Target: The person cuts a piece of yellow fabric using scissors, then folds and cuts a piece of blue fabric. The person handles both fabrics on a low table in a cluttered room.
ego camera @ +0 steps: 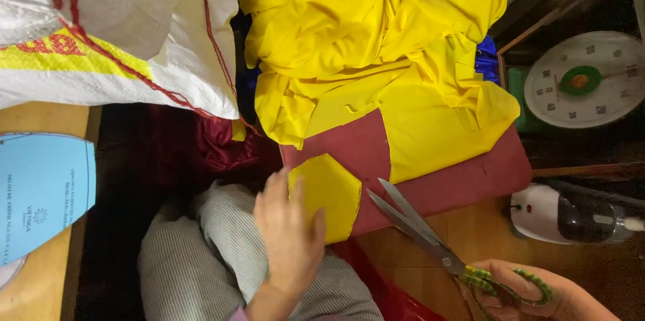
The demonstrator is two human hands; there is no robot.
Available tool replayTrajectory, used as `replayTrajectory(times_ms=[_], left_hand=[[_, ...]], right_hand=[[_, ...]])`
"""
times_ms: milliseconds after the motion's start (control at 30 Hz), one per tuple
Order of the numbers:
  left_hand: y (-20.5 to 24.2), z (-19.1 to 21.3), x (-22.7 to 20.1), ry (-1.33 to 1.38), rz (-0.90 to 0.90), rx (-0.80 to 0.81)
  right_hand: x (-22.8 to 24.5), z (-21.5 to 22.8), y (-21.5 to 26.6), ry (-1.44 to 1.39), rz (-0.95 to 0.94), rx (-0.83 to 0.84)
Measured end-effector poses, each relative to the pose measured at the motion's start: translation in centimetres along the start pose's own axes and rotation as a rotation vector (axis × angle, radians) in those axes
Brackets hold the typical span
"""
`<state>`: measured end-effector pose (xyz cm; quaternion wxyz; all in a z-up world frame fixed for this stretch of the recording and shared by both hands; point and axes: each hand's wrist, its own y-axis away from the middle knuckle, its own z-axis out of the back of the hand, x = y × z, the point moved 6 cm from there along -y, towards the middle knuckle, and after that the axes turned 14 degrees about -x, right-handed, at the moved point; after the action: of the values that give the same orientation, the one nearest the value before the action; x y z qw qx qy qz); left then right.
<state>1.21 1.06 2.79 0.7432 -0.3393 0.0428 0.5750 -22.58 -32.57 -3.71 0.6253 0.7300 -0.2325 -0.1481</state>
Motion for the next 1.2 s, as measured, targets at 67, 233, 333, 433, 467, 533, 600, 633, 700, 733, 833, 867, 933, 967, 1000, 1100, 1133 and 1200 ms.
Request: replayTrajectory(times_ms=[67, 233, 333, 433, 467, 533, 600, 633, 700, 733, 833, 867, 933, 967, 1000, 1100, 1133, 1200], left_hand=[[0.3, -2.7, -0.7, -0.108, -0.125, 0.193], [2.1, -6.2, -1.6, -0.28, -0.412, 0.236], [2.0, -6.1, -1.9, -0.291, -0.426, 0.249], [1.9, -5.8, -2.1, -0.297, -0.427, 0.248], [1.8, -6.0, -2.1, -0.298, -0.426, 0.248], [2.0, -6.1, -2.0, -0.293, -0.426, 0.258], [2.1, -6.1, -2.0, -0.314, -0.433, 0.256], [2.1, -6.2, -2.0, -0.336, -0.442, 0.251], [2.1, -6.2, -2.0, -0.314, -0.431, 0.256], [2.1, -6.2, -2.0, -0.293, -0.42, 0.26], [2.0, -6.1, -2.1, -0.283, -0.421, 0.248], [2.0, -6.1, -2.1, -0.283, -0.421, 0.249], [2.1, -6.3, -2.0, -0.291, -0.417, 0.258], [2.1, -6.3, -2.0, -0.29, -0.417, 0.258], [2.1, -6.4, -2.0, -0.287, -0.413, 0.263], [2.1, -6.4, -2.0, -0.287, -0.409, 0.266], [2.1, -6.4, -2.0, -0.29, -0.409, 0.266], [2.1, -6.4, -2.0, -0.291, -0.407, 0.262]], right_hand=[[0.3, -0.5, -0.7, 0.151, 0.056, 0.176], [1.8, -1.2, -1.5, 0.404, 0.235, 0.325], [2.6, -2.1, -1.1, 0.429, 0.246, 0.319], [2.9, -2.6, -1.6, 0.458, 0.218, 0.345], [3.2, -3.1, -1.4, 0.459, 0.217, 0.346], [3.5, -4.3, -1.0, 0.433, 0.207, 0.4], [3.5, -4.9, -1.1, 0.403, 0.183, 0.422], [3.5, -5.3, -1.2, 0.373, 0.162, 0.444], [3.4, -5.8, -1.7, 0.373, 0.159, 0.438], [3.3, -6.1, -2.0, 0.372, 0.156, 0.432], [3.2, -6.9, -3.0, 0.38, 0.105, 0.433], [3.2, -7.4, -3.1, 0.38, 0.105, 0.433], [3.1, -8.7, -3.0, 0.297, 0.056, 0.509], [2.9, -8.8, -3.4, 0.297, 0.055, 0.508], [2.7, -9.0, -3.7, 0.298, 0.064, 0.518], [2.5, -9.9, -4.4, 0.277, 0.036, 0.556], [2.4, -10.2, -4.5, 0.252, 0.0, 0.583], [1.9, -9.8, -5.0, 0.216, -0.025, 0.558]])
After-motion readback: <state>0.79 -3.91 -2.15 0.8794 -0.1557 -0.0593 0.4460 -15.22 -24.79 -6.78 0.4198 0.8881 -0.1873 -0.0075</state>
